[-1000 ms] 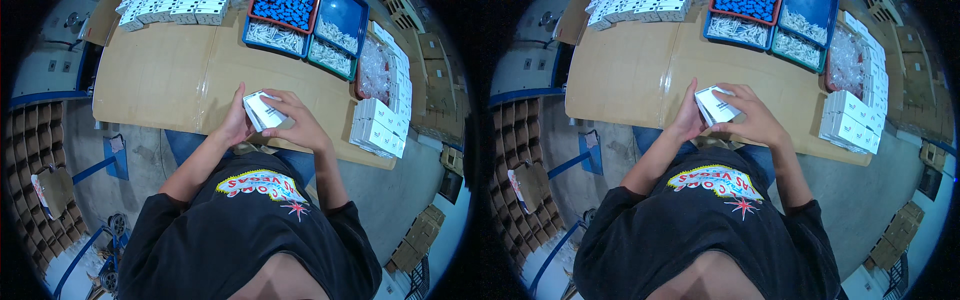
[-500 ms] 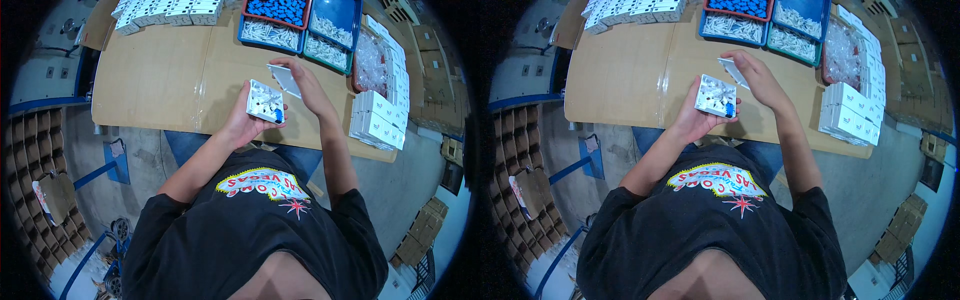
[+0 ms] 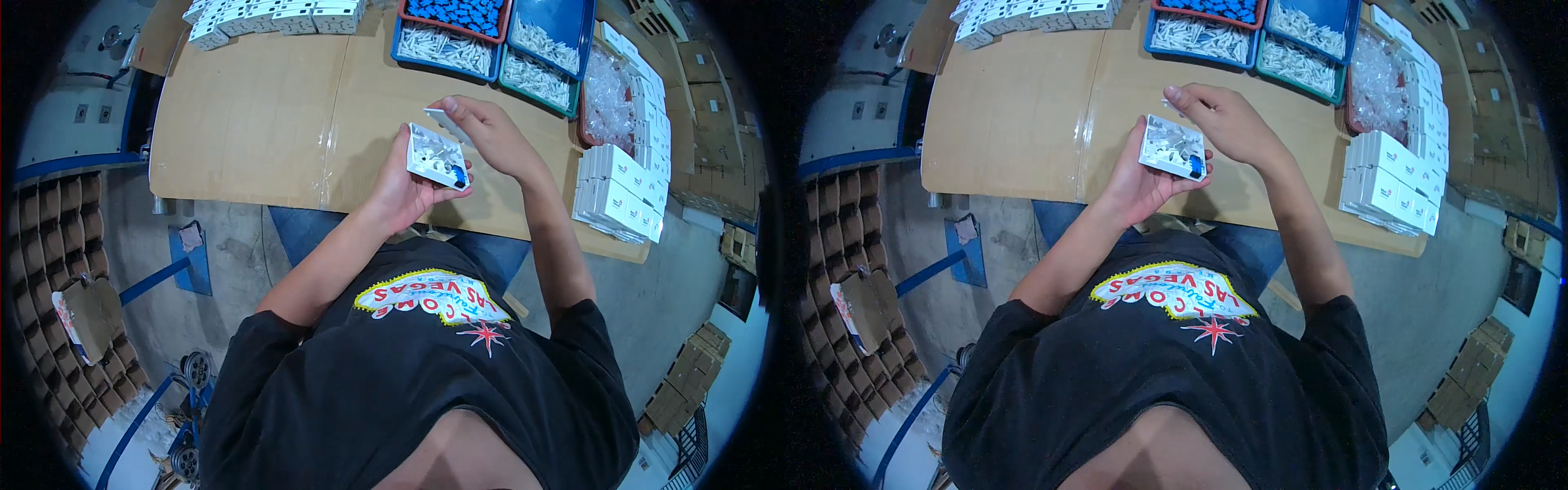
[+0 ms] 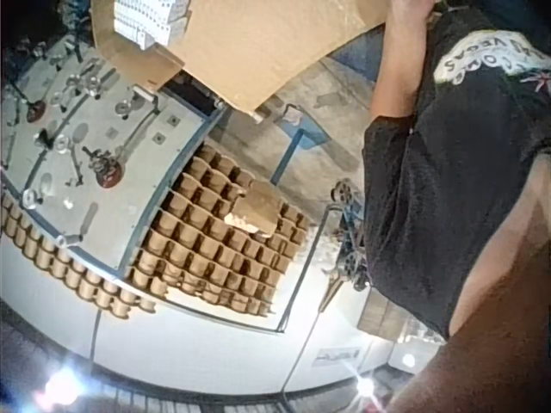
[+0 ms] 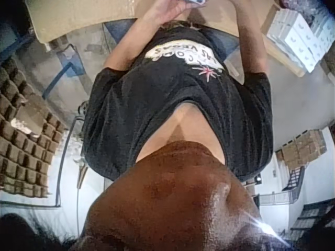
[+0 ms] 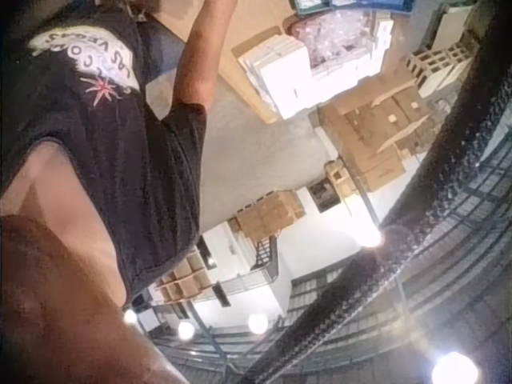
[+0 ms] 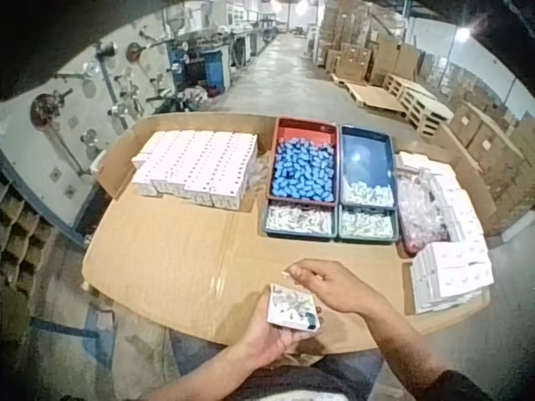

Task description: The person assembles small electronic components into white cardboard boxes. They place a circuit board and a small bag of white plastic connectors into each box, then close the lid and stack the finished unit. The process is repeated for multiple units in a warehouse setting.

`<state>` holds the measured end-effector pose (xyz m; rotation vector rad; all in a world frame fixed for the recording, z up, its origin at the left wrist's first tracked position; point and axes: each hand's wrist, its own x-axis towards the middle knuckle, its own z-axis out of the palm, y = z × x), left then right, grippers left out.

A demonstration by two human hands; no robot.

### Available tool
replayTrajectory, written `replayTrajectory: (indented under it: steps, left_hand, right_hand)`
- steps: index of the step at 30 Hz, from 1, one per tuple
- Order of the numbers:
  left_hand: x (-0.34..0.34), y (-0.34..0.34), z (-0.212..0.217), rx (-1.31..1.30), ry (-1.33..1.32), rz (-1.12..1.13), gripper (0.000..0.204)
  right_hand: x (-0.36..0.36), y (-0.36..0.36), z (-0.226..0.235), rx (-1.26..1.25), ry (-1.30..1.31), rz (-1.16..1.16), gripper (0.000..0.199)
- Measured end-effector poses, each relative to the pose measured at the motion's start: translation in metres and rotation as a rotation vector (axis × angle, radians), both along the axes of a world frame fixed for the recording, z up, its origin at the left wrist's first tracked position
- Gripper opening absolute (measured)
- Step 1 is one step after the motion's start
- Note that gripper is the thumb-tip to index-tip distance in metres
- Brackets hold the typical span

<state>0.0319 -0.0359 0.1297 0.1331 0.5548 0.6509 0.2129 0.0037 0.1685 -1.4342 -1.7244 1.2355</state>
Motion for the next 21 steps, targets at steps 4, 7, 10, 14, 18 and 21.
replayTrajectory:
  steps: [4, 7, 10, 14, 18, 21]
  left_hand:
    - [0.002, 0.000, -0.002, -0.001, 0.020, 0.007, 0.077]
    - [0.003, 0.000, -0.003, 0.005, 0.034, 0.009, 0.077]
    - [0.004, 0.000, -0.003, 0.033, 0.016, -0.003, 0.075]
    - [0.005, 0.001, 0.000, 0.048, 0.045, -0.001, 0.072]
    - [0.003, 0.000, -0.006, 0.052, 0.028, 0.012, 0.070]
    - [0.004, 0.001, -0.005, 0.059, 0.031, 0.005, 0.069]
  right_hand:
    - [-0.003, -0.001, -0.001, -0.061, -0.035, -0.001, 0.059]
    - [-0.006, -0.002, -0.001, -0.021, -0.057, 0.004, 0.059]
    - [-0.009, -0.003, 0.002, -0.027, -0.077, 0.015, 0.058]
    - [-0.013, -0.005, 0.009, -0.053, -0.144, 0.060, 0.048]
    - [-0.012, -0.006, 0.004, -0.020, -0.178, 0.087, 0.042]
    - [-0.014, -0.010, -0.005, 0.040, -0.075, 0.022, 0.048]
